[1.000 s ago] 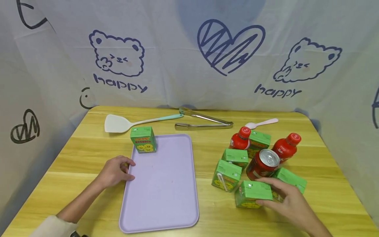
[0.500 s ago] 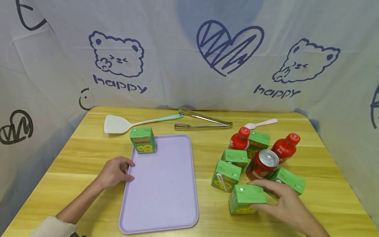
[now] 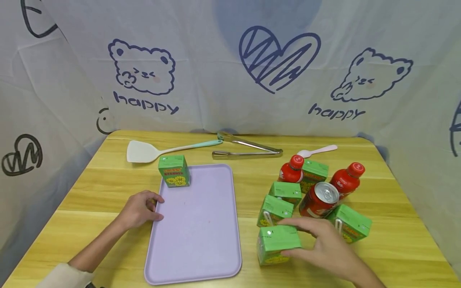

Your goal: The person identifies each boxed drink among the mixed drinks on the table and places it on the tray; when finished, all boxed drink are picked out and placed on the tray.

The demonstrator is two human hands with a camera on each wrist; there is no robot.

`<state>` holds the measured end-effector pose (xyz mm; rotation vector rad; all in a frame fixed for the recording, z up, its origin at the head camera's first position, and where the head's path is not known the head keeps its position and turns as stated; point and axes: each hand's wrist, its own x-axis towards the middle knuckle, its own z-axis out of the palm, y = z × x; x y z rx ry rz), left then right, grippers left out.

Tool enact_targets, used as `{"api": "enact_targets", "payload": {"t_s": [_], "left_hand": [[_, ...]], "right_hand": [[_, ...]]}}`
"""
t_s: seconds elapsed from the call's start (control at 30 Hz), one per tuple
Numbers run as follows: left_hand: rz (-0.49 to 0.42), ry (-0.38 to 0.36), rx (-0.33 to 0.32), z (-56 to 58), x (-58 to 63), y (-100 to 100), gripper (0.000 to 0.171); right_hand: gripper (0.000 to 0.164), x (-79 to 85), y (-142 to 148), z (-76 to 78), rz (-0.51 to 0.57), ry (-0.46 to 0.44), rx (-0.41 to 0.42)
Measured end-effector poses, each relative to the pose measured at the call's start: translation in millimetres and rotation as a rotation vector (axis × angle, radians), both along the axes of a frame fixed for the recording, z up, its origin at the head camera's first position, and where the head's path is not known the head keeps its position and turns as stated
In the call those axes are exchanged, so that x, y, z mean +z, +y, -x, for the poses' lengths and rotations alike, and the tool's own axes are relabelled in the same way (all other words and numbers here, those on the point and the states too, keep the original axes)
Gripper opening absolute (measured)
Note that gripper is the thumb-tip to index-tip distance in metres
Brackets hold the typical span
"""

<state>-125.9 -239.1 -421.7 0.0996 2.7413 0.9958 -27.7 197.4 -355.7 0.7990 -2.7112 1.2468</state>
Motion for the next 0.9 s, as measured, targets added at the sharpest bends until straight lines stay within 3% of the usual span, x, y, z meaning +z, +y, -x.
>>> {"api": "enact_targets", "payload": {"t_s": [0.3,0.6,0.9], "left_hand": [[-0.001,0.019,-0.004,0.6,-1.9,1,0.038],[0.011,0.018,0.000,-0.7,-3.4,2,0.040],[0.045,0.036,-0.011,-4.4,-2.2,1,0.037]], "right_hand": [[0.046,2.9,-33,14.8,0.007,0.021,0.023],[0.047,3.2,-65,30.0,0.115,-0.121,0.054],[0.046,-0.1,-102,50.8,0.188,-0.180,0.100]]}}
